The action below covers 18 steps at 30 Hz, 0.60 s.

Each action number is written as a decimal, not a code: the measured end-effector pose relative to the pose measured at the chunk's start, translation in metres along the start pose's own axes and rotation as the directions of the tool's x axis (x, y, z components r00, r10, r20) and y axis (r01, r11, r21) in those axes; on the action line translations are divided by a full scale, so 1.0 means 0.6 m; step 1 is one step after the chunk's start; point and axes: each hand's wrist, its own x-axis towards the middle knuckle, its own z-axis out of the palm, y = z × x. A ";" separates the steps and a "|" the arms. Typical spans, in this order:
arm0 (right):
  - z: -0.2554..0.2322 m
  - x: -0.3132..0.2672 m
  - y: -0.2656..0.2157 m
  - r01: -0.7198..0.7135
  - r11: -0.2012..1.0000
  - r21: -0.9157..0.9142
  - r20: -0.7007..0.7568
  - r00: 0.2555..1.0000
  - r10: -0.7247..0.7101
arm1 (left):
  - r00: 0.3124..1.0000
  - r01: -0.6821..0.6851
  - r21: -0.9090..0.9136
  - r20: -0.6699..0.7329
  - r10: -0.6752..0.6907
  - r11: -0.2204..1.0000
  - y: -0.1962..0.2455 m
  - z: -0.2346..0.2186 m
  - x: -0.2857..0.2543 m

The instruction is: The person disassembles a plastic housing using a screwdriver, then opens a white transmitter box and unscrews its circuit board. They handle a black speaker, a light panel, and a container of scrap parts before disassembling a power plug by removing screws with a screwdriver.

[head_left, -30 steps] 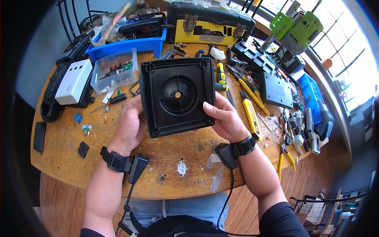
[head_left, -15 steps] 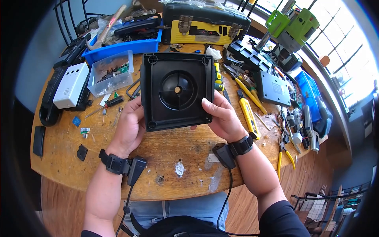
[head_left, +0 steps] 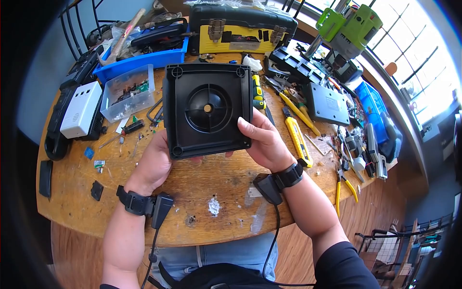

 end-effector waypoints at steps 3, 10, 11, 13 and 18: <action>-0.003 0.000 0.001 -0.011 1.000 0.003 0.003 1.000 0.011 | 1.000 0.018 0.063 0.017 -0.019 0.998 0.002 0.002 0.000; -0.007 -0.001 0.003 -0.033 0.999 0.000 0.038 0.999 0.033 | 0.996 0.066 0.127 0.054 -0.073 0.990 0.006 0.006 -0.001; -0.008 -0.001 0.003 -0.037 0.999 0.000 0.035 0.999 0.037 | 0.996 0.066 0.127 0.054 -0.073 0.990 0.004 0.004 -0.001; -0.008 -0.002 0.003 -0.042 0.999 0.001 0.032 0.999 0.042 | 0.995 0.093 0.117 0.031 -0.097 0.989 -0.002 0.000 0.000; -0.008 -0.002 0.003 -0.045 0.999 0.005 0.045 0.998 0.045 | 0.999 0.039 0.213 0.019 -0.044 0.976 -0.005 0.004 -0.003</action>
